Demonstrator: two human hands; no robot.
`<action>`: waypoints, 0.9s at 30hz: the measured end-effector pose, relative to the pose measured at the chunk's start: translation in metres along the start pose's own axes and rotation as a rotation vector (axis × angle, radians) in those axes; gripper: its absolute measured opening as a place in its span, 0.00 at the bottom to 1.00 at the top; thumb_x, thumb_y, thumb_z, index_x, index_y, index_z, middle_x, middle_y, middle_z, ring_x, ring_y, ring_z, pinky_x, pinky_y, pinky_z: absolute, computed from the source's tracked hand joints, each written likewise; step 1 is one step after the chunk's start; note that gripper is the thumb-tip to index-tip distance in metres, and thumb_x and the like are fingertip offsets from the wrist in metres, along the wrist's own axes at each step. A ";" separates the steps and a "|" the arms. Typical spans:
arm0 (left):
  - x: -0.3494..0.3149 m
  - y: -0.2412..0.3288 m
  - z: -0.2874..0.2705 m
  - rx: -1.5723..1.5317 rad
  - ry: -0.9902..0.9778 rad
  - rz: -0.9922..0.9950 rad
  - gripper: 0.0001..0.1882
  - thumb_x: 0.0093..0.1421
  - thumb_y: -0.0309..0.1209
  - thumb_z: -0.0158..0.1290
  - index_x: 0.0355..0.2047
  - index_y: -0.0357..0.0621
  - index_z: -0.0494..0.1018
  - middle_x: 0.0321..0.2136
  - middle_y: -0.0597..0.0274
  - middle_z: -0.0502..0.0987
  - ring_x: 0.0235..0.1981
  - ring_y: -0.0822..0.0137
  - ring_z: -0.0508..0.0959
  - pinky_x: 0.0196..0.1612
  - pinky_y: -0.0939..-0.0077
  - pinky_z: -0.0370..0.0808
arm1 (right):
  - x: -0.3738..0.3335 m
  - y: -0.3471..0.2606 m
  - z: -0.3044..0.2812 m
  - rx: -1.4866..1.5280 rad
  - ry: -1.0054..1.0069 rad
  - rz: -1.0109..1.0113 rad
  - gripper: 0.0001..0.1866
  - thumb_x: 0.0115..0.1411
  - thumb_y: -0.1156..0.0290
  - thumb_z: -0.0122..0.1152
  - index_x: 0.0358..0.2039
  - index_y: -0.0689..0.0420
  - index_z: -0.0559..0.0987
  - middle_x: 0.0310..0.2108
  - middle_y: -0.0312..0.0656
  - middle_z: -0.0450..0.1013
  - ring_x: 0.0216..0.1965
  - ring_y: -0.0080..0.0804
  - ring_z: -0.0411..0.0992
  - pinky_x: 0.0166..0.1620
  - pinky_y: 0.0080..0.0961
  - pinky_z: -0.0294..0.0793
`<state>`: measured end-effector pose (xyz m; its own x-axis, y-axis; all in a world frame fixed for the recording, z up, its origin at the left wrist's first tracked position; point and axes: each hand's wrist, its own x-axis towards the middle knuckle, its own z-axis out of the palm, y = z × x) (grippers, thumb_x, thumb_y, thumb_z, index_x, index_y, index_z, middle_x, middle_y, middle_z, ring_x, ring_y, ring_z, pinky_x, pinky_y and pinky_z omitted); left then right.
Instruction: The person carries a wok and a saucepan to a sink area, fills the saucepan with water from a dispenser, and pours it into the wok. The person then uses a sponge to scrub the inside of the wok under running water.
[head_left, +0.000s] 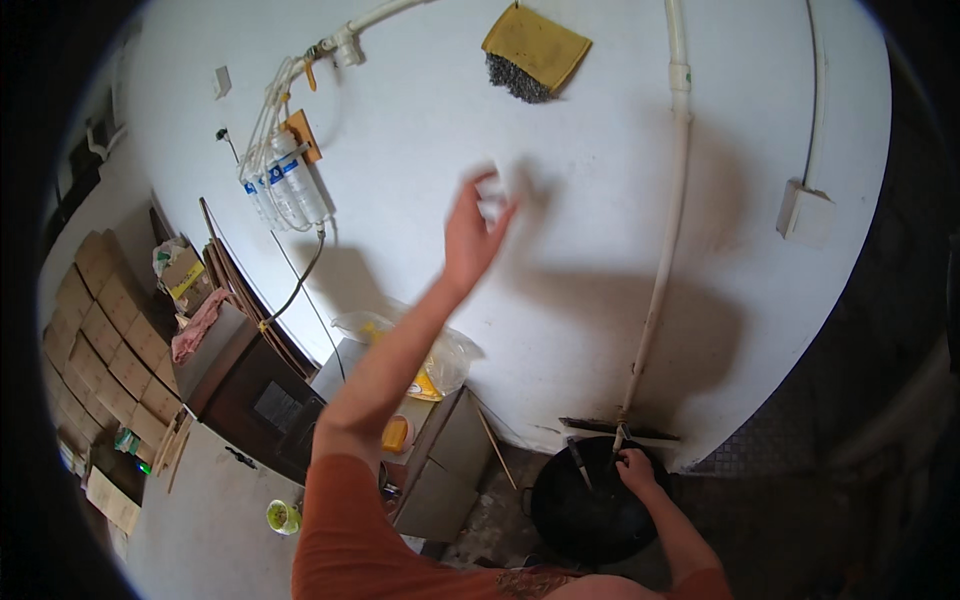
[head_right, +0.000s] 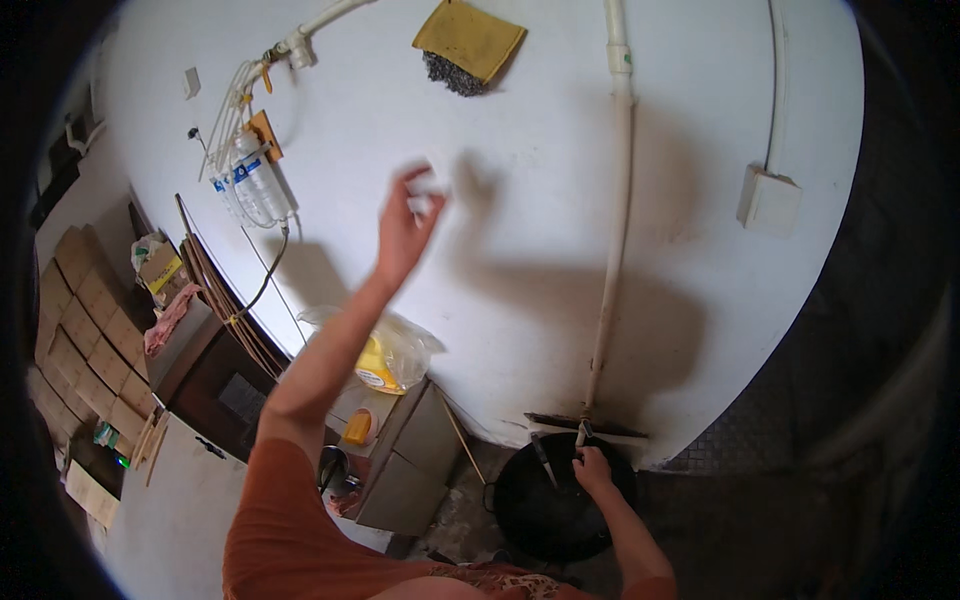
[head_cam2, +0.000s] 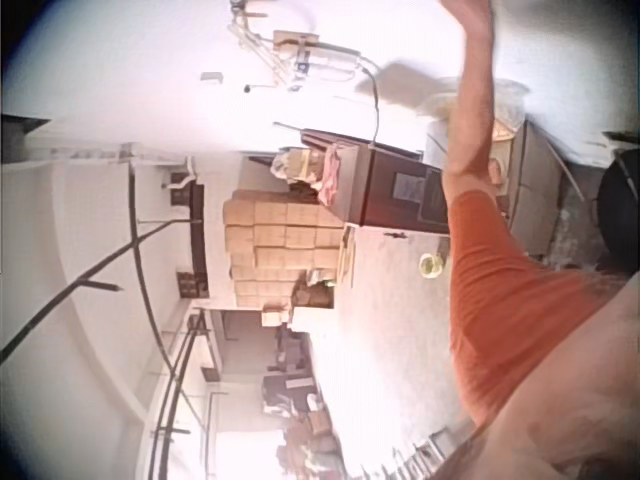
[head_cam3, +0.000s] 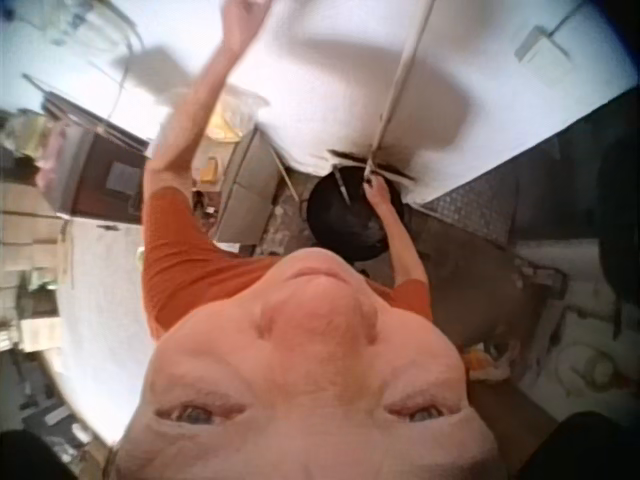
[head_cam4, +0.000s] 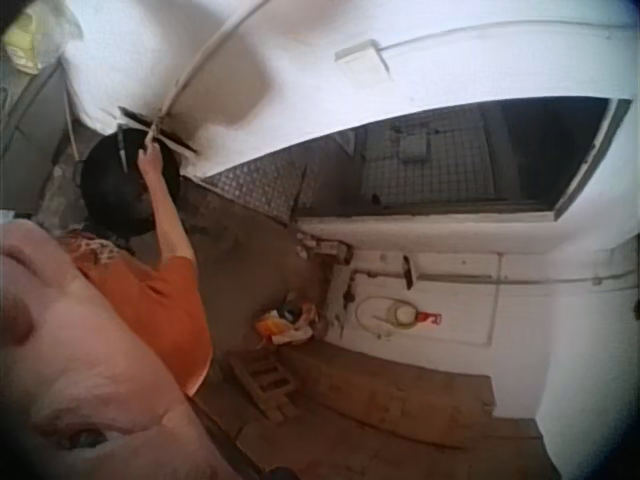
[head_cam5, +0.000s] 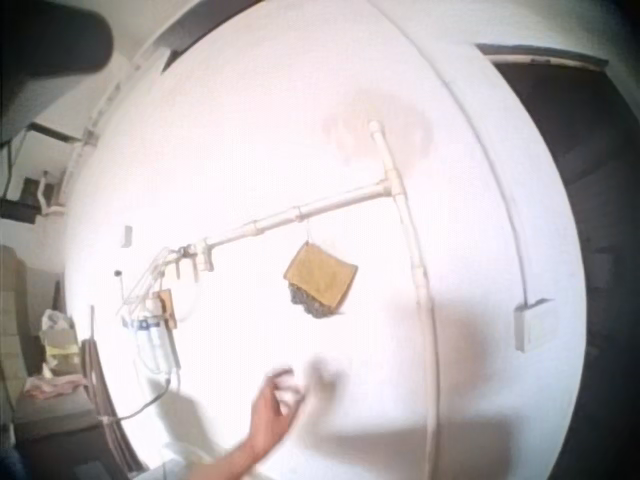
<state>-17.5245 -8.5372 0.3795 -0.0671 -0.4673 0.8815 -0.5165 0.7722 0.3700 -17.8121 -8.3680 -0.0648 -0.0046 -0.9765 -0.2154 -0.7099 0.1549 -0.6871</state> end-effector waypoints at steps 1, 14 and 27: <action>0.041 0.013 -0.004 -0.030 0.129 0.025 0.25 0.56 0.34 0.57 0.50 0.38 0.62 0.42 0.55 0.73 0.34 0.68 0.76 0.32 0.77 0.73 | -0.006 0.003 -0.004 0.065 0.007 0.014 0.17 0.57 0.66 0.58 0.45 0.59 0.73 0.47 0.47 0.68 0.47 0.42 0.69 0.48 0.38 0.70; 0.231 0.048 0.000 -0.542 -0.086 -0.545 0.12 0.55 0.36 0.57 0.22 0.45 0.68 0.14 0.70 0.68 0.12 0.81 0.62 0.12 0.89 0.55 | -0.110 0.180 0.033 0.600 0.231 0.294 0.07 0.56 0.75 0.55 0.32 0.65 0.76 0.28 0.43 0.74 0.25 0.30 0.74 0.28 0.26 0.75; -0.046 0.019 0.050 -0.809 -0.919 -0.554 0.13 0.61 0.37 0.47 0.42 0.43 0.69 0.31 0.68 0.75 0.30 0.77 0.71 0.33 0.82 0.68 | -0.126 0.041 -0.036 1.408 0.004 0.158 0.25 0.63 0.51 0.46 0.53 0.55 0.69 0.46 0.42 0.72 0.45 0.32 0.72 0.45 0.30 0.73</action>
<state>-17.5734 -8.5224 0.3310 -0.7244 -0.6697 0.1639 -0.0373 0.2754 0.9606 -17.8661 -8.2444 -0.0406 -0.0200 -0.9351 -0.3539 0.5836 0.2765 -0.7635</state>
